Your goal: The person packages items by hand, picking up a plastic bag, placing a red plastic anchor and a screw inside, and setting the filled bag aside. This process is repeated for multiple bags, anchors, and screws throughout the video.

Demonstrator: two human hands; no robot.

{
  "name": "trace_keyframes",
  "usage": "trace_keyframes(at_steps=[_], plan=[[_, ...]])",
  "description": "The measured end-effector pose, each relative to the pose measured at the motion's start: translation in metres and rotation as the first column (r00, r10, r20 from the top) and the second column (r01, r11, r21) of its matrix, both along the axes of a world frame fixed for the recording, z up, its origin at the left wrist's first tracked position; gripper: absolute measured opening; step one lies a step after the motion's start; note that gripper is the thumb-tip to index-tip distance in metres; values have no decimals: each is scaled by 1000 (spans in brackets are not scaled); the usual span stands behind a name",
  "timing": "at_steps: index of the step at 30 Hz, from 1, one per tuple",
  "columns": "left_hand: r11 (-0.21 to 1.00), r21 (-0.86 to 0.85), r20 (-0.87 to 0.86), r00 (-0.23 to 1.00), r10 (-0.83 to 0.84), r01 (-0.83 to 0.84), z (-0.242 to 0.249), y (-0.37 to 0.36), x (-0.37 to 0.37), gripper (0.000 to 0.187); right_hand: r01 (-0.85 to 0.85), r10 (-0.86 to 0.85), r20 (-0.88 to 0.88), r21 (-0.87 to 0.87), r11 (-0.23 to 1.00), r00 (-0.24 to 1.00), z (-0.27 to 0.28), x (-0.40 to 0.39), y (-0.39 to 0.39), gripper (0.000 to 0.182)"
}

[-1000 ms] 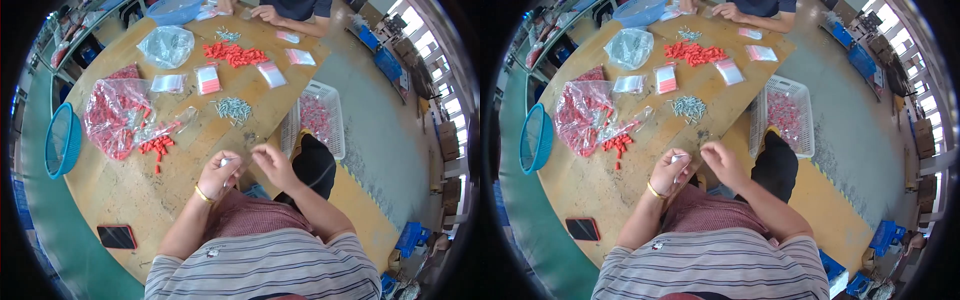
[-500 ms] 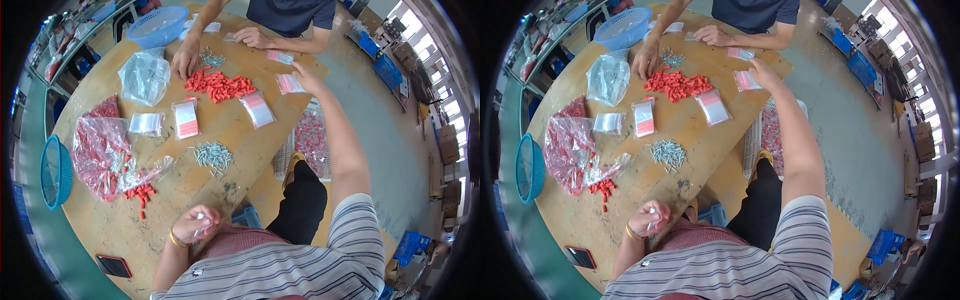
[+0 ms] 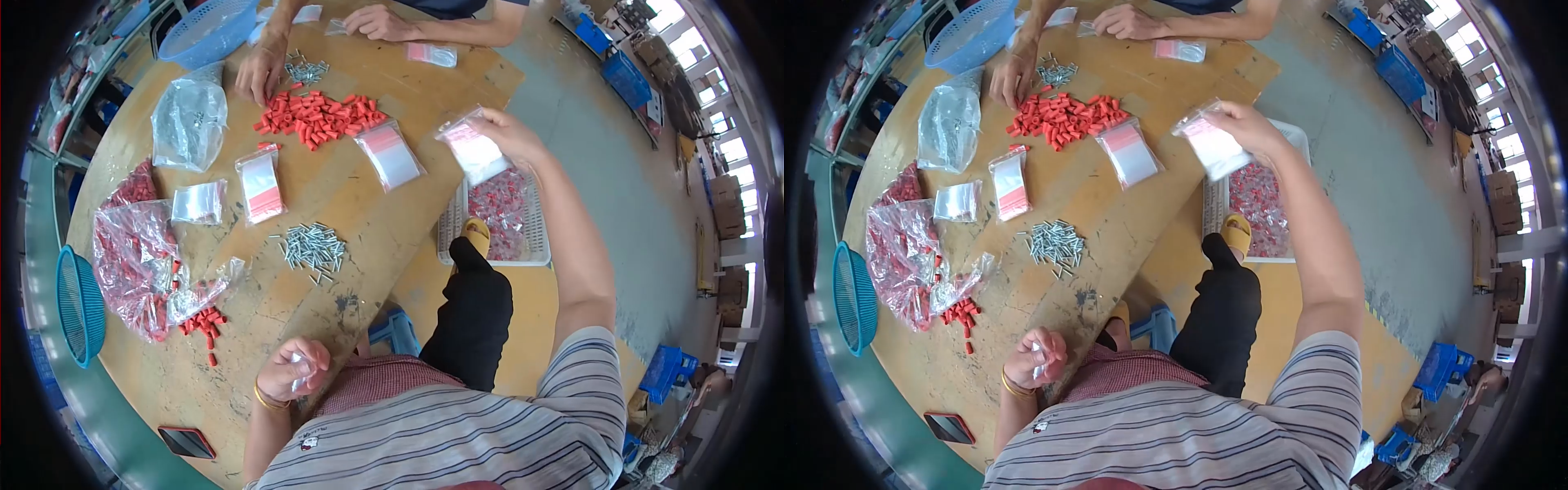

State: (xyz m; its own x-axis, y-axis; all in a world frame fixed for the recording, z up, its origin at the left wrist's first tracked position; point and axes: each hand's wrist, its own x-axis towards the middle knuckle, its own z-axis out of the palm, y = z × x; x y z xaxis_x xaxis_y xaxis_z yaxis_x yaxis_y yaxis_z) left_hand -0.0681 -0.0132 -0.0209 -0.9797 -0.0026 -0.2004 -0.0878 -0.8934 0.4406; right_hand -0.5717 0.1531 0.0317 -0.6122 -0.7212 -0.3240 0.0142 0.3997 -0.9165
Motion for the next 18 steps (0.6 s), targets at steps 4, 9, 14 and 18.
trace_keyframes(at_steps=[4,9,14,18], plan=[[1000,-8,38,999,7,-7,0,1,0,12,152,-151,10,-41,988,988,24,41,1,37],[999,-35,49,998,28,-26,0,3,-1,12,112,-116,-16,-165,980,993,42,65,7,39],[999,-27,34,999,22,-21,0,2,-1,12,95,-108,-35,-262,960,994,53,81,10,39],[1000,-22,15,1000,20,-20,1,3,-3,12,86,-112,-64,-311,946,992,51,83,8,38]])
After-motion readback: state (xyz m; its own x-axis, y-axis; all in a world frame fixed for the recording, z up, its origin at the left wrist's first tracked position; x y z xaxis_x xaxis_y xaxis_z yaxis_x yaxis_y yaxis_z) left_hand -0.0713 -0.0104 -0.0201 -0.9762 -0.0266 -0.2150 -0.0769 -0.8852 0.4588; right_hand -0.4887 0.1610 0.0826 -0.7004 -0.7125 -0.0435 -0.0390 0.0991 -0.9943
